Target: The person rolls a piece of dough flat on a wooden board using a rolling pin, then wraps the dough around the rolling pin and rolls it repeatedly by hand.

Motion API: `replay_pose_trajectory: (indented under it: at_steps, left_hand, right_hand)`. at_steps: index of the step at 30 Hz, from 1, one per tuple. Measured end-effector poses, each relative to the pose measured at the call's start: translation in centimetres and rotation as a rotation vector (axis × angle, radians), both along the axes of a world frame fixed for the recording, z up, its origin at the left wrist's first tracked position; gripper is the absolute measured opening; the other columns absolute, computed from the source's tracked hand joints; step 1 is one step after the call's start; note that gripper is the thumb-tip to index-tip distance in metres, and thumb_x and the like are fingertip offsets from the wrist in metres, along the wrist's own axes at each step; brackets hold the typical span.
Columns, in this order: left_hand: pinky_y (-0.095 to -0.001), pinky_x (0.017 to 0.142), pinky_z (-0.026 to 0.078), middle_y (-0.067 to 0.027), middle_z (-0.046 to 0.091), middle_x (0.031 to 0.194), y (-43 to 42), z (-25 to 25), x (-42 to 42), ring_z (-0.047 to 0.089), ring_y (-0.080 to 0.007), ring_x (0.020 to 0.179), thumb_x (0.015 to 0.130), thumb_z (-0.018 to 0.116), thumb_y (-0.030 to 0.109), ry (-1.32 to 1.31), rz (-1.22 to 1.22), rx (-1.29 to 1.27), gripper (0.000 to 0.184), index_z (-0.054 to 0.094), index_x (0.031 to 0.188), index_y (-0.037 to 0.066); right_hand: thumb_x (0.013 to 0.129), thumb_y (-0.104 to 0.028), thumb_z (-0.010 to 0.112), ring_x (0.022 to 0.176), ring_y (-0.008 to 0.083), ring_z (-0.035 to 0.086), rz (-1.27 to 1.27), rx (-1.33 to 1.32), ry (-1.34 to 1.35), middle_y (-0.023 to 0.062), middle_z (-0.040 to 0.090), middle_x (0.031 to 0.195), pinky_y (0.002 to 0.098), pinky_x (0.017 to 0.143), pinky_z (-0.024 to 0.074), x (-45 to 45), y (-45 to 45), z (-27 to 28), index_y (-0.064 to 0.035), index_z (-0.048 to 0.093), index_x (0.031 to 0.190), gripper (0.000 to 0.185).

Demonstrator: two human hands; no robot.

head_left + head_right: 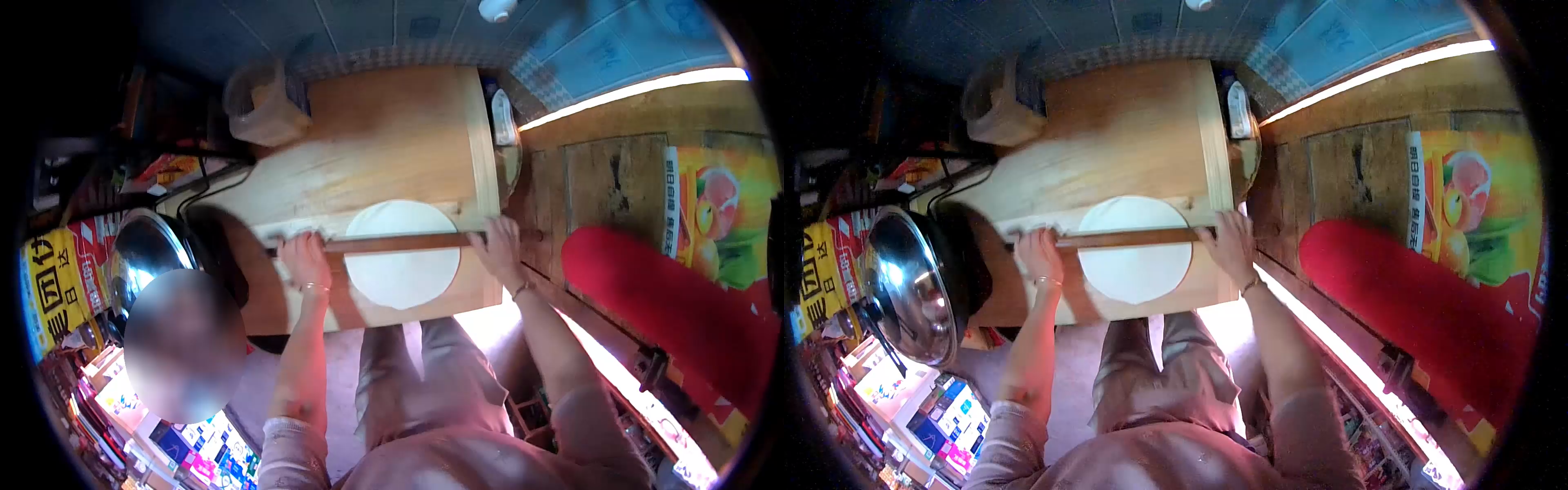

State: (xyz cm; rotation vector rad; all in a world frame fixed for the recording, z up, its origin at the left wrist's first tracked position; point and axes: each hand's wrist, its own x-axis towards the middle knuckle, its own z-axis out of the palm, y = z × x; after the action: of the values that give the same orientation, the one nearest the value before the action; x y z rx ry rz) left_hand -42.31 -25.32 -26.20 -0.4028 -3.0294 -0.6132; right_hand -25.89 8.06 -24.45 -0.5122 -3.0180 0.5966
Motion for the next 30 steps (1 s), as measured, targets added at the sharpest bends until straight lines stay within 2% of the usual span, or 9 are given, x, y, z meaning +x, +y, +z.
replay_pose_trajectory:
  at_steps: [3, 9, 14, 15, 17, 18, 21, 26, 30]
  left_hand:
    - [-0.0504, 0.099, 0.03, -0.0114, 0.062, 0.098, -2.3, -2.6, 3.1, 0.053, -0.0318, 0.097, 0.096, 0.039, 0.022, -0.042, 0.146, -0.224, 0.029, 0.063, 0.093, 0.008]
    - [-0.044, 0.079, 0.04, -0.0147, 0.061, 0.084, 3.8, -1.5, -10.9, 0.055, -0.0338, 0.086, 0.096, 0.044, 0.027, 0.011, 0.066, 0.023, 0.029, 0.062, 0.087, 0.007]
    - [-0.0462, 0.085, 0.035, -0.0113, 0.063, 0.086, -2.3, -4.0, 0.0, 0.056, -0.032, 0.087, 0.095, 0.04, 0.022, 0.173, 0.028, -0.203, 0.028, 0.063, 0.089, 0.008]
    - [-0.0465, 0.087, 0.034, -0.01, 0.063, 0.088, -3.7, -5.7, 2.4, 0.056, -0.0312, 0.087, 0.095, 0.039, 0.022, 0.249, 0.029, -0.222, 0.028, 0.063, 0.091, 0.009]
    - [-0.0457, 0.089, 0.033, -0.008, 0.062, 0.093, 0.3, -2.3, -2.4, 0.055, -0.0296, 0.089, 0.095, 0.038, 0.023, 0.215, 0.037, -0.091, 0.027, 0.063, 0.093, 0.011]
    - [-0.0456, 0.088, 0.035, -0.0079, 0.062, 0.092, 1.3, -0.9, -5.3, 0.055, -0.0297, 0.088, 0.095, 0.038, 0.022, -0.073, -0.002, -0.332, 0.027, 0.062, 0.092, 0.011]
    - [-0.0446, 0.082, 0.04, -0.0144, 0.061, 0.083, 4.3, -1.5, -13.2, 0.054, -0.0355, 0.084, 0.096, 0.04, 0.025, 0.028, 0.0, -0.092, 0.03, 0.061, 0.086, 0.005]
    - [-0.0472, 0.092, 0.036, -0.0131, 0.062, 0.093, -0.3, -3.0, -2.4, 0.054, -0.0338, 0.095, 0.095, 0.041, 0.023, 0.277, -0.084, -0.313, 0.028, 0.063, 0.091, 0.007]
    - [-0.0481, 0.086, 0.037, -0.015, 0.061, 0.093, 2.9, -1.4, -7.7, 0.055, -0.0343, 0.092, 0.096, 0.038, 0.023, -0.002, 0.036, -0.187, 0.03, 0.063, 0.09, 0.007]
  right_hand:
    - [0.089, -0.019, 0.051, 0.101, 0.0304, 0.052, -0.247, 0.242, 0.169, 0.0127, 0.059, 0.098, 0.0461, 0.096, 0.0331, 0.5, -2.2, -2.2, -0.0033, 0.059, 0.097, 0.02]
    - [0.088, -0.014, 0.049, 0.089, 0.0301, 0.053, -0.13, 0.184, 0.091, 0.0133, 0.055, 0.085, 0.0419, 0.079, 0.0406, -10.6, 2.7, -1.1, -0.0043, 0.057, 0.081, 0.013]
    - [0.083, -0.013, 0.051, 0.098, 0.0291, 0.051, -0.142, 0.343, 0.11, 0.0125, 0.055, 0.092, 0.0472, 0.092, 0.0335, -2.1, -1.6, -3.1, -0.0072, 0.059, 0.09, 0.013]
    - [0.081, -0.014, 0.052, 0.101, 0.0305, 0.05, -0.208, 0.155, 0.125, 0.0125, 0.054, 0.096, 0.0467, 0.094, 0.0324, -1.0, -2.5, -2.8, -0.0074, 0.06, 0.09, 0.013]
    - [0.081, -0.012, 0.052, 0.097, 0.0301, 0.051, -0.132, 0.317, 0.065, 0.0124, 0.055, 0.09, 0.045, 0.093, 0.0329, -3.8, -0.9, -2.9, -0.0073, 0.059, 0.084, 0.009]
    - [0.082, -0.009, 0.05, 0.093, 0.0304, 0.051, -0.069, 0.223, 0.06, 0.0127, 0.054, 0.084, 0.0438, 0.087, 0.0361, -6.6, 0.4, -2.0, -0.0063, 0.057, 0.078, 0.009]
    - [0.086, -0.015, 0.052, 0.087, 0.0315, 0.054, -0.066, 0.174, 0.115, 0.0128, 0.054, 0.078, 0.0425, 0.08, 0.0387, -12.3, 2.7, -1.3, -0.0038, 0.057, 0.076, 0.016]
    - [0.083, -0.014, 0.054, 0.102, 0.0267, 0.05, -0.118, 0.252, 0.068, 0.0083, 0.055, 0.091, 0.0495, 0.097, 0.032, -4.1, -1.6, -2.3, -0.0088, 0.062, 0.091, 0.012]
    - [0.083, -0.015, 0.054, 0.105, 0.025, 0.049, -0.105, 0.202, -0.046, 0.0075, 0.054, 0.097, 0.0484, 0.096, 0.0325, -9.7, 1.7, -3.0, -0.0091, 0.061, 0.093, 0.014]
